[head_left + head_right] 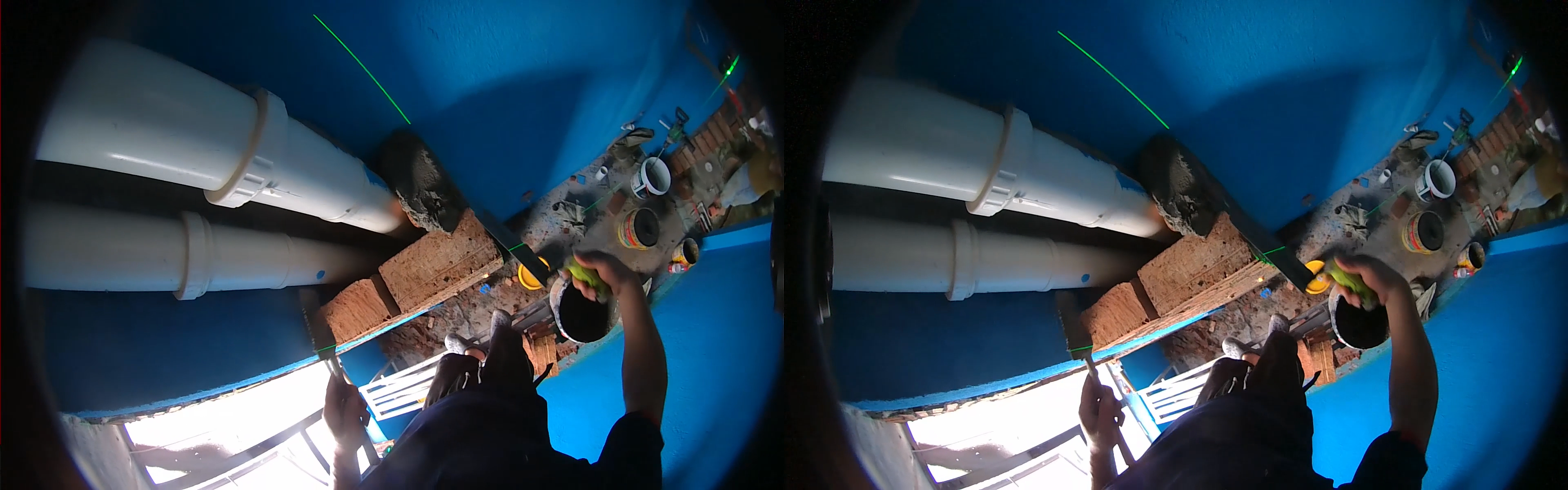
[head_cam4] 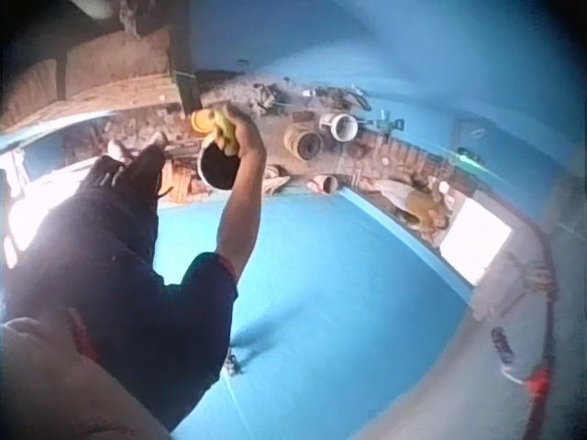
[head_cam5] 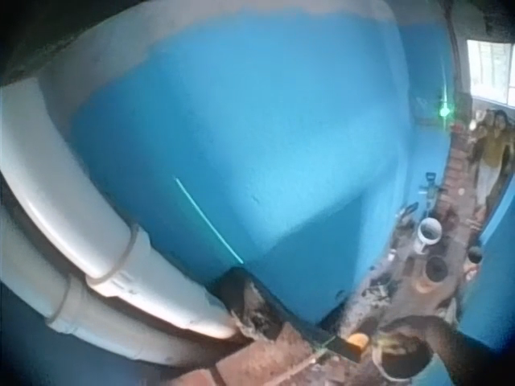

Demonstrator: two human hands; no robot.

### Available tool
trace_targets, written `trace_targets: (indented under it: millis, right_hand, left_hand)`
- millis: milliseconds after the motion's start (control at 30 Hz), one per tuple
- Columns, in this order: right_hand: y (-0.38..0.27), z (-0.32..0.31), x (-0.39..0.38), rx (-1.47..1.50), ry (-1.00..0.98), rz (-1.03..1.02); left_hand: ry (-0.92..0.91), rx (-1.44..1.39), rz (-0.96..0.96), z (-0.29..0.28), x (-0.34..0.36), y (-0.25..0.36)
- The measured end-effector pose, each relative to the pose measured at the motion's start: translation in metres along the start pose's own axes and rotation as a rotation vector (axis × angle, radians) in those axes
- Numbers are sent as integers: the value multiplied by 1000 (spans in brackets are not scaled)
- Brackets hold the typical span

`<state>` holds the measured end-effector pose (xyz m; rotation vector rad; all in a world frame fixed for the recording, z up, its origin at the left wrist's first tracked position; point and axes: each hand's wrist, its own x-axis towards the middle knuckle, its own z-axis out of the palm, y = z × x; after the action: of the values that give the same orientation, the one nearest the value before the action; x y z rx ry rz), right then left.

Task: The person applies mortar to a brick wall using a trowel and a hawk, then places a brick on the mortar and taps it into place.

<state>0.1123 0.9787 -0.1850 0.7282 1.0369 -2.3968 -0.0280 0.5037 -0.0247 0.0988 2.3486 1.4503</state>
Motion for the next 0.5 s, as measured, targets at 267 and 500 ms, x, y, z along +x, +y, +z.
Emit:
trace_targets:
  millis: [267,500]
  right_hand:
    - [178,-40,-55,489,276,-138]
    - [305,-90,-47,371,829,159]
  left_hand:
    - [-43,228,176,19,37,-9]
    - [-44,610,355,47,136,-44]
